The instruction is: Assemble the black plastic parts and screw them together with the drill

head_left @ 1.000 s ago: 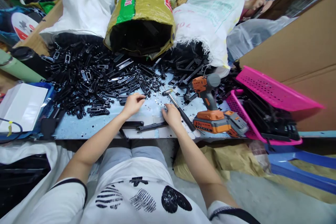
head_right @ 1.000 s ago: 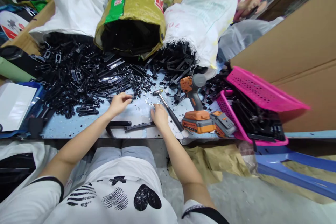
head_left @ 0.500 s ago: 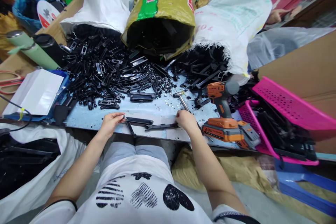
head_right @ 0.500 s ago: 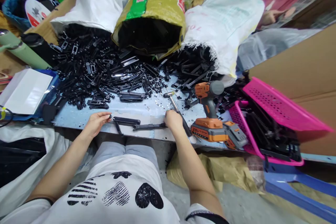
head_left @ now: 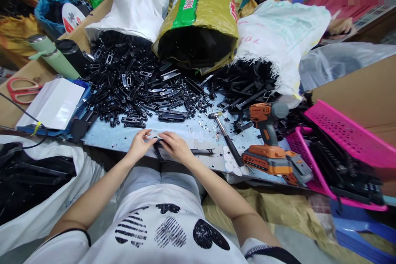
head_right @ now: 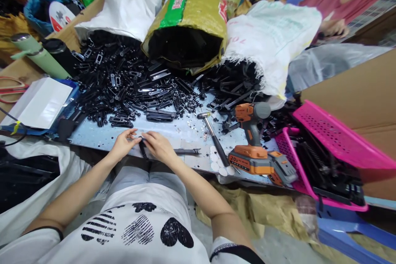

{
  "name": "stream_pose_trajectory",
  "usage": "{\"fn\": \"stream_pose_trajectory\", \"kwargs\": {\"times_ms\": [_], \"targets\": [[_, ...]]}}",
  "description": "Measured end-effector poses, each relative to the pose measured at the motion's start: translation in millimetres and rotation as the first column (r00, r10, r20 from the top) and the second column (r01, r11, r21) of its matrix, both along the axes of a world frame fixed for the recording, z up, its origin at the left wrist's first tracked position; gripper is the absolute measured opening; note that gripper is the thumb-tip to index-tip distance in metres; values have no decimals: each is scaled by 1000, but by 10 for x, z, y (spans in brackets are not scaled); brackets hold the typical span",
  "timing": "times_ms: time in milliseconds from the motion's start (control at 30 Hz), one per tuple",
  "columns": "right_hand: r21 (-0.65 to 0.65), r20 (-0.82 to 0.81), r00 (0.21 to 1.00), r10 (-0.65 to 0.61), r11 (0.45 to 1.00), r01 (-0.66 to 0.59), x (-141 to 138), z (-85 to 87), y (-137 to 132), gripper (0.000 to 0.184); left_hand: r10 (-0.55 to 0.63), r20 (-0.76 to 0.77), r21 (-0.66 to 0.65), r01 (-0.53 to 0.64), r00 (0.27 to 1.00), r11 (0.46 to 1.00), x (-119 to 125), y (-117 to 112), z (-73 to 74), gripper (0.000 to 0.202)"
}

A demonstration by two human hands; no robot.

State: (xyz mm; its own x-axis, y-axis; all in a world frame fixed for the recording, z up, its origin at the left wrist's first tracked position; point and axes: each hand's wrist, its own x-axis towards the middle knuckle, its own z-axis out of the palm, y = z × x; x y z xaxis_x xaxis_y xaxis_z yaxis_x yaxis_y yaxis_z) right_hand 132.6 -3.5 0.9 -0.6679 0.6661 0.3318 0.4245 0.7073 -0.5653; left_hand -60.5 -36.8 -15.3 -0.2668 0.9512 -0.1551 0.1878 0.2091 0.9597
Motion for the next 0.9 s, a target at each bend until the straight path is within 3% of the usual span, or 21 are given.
{"fn": "stream_pose_trajectory", "kwargs": {"times_ms": [67, 100, 167, 233, 333, 500, 633, 700, 767, 800, 833, 900], "targets": [[47, 73, 995, 70, 996, -74, -73, -65, -21, 38, -9, -188, -14, 7, 982, 1000, 14, -99, -19, 59], [61, 107, 989, 100, 992, -107, -93, -94, -24, 41, -70, -284, -76, 50, 956, 996, 44, -158, -5, 55], [75, 143, 981, 133, 987, -145, -115, -138, -18, 43, -262, -463, -260, 153, 847, 953, 160, -267, 59, 41], [79, 149, 979, 139, 985, -151, -122, -169, -4, 45, -407, -595, -407, 177, 693, 896, 324, -334, 141, 34], [71, 167, 979, 118, 989, -131, -130, -212, 8, 46, -432, -704, -457, 105, 564, 883, 530, -341, 215, 36], [31, 257, 966, 33, 999, -42, -210, -271, -10, 47, -420, -722, -463, 66, 550, 884, 638, -303, 175, 40], [-5, 232, 971, 62, 998, -63, -136, -152, -27, 45, -414, -714, -452, 79, 564, 888, 607, -369, 123, 39], [55, 158, 987, 25, 998, -34, 64, -67, -46, 47, -385, -740, -361, 157, 552, 919, 508, -395, 106, 37], [133, 84, 991, -100, 987, 89, 352, -30, -70, 52, -304, -804, -169, 294, 511, 941, 390, -362, 90, 36], [166, 80, 984, -162, 975, 147, 506, -40, -80, 55, -278, -834, -71, 407, 476, 911, 344, -317, 81, 36], [195, 111, 972, -209, 963, 185, 652, -67, -87, 59, -273, -861, -1, 536, 429, 844, 316, -253, 69, 37], [241, 258, 932, -254, 951, 192, 894, -155, -87, 69, -327, -895, 15, 752, 304, 659, 320, -87, 43, 46]]}}
